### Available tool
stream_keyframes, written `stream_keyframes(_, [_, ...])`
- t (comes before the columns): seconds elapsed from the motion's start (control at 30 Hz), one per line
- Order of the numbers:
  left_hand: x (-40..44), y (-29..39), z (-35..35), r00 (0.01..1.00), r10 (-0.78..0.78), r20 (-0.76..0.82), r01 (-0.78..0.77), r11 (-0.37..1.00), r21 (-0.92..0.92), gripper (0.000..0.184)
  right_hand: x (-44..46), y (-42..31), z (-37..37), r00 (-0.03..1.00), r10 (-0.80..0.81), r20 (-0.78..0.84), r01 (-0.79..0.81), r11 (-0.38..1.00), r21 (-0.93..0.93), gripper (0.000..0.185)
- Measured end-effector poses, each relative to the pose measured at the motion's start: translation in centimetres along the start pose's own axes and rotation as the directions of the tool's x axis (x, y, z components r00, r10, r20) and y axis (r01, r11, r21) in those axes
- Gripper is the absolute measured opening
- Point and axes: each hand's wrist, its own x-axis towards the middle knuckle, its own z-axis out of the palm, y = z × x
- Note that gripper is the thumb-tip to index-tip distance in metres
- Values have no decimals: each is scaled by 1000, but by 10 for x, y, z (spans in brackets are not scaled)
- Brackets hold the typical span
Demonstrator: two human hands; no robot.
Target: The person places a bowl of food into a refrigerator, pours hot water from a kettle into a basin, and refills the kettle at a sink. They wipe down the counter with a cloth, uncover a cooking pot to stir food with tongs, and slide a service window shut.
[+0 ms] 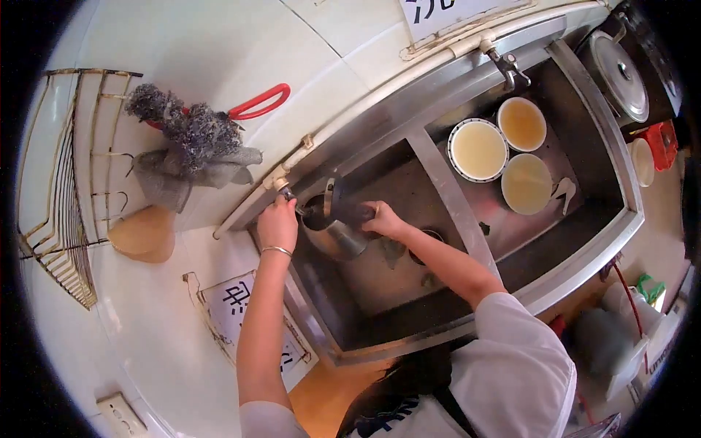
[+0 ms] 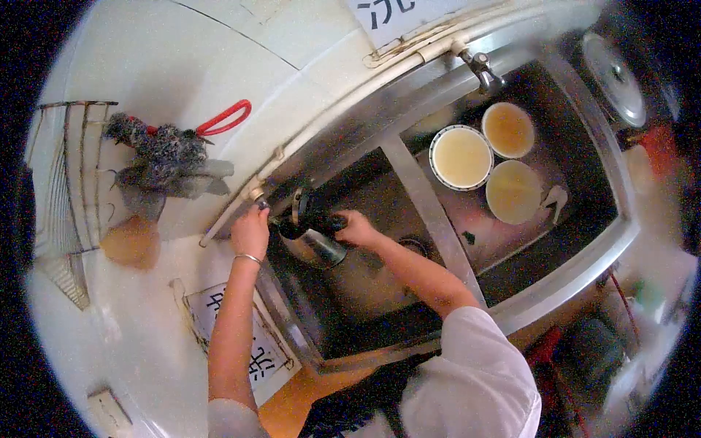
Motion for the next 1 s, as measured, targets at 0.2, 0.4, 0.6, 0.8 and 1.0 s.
stream_keyframes(0.2, [0,-7,-2,1000,10,-7,-11,999,-53,28,3,1,-6,999,2,46,2,997,-82,50])
stream_keyframes(0.4, [3,-14,-9,987,-160,22,161,953,-256,40,-2,-10,-7,999,31,43,-28,997,-73,48])
stream_keyframes(0.6, [8,-13,-12,977,-188,104,199,974,-104,46,-4,-14,-6,1000,-12,7,13,998,-64,26])
stream_keyframes(0.8, [14,-24,-2,952,-205,229,249,951,-182,47,-4,-16,-6,1000,-6,7,6,998,-57,23])
stream_keyframes(1.0, [15,-19,-17,869,-276,410,429,832,-351,51,-4,-17,-4,1000,-23,1,23,998,-66,21])
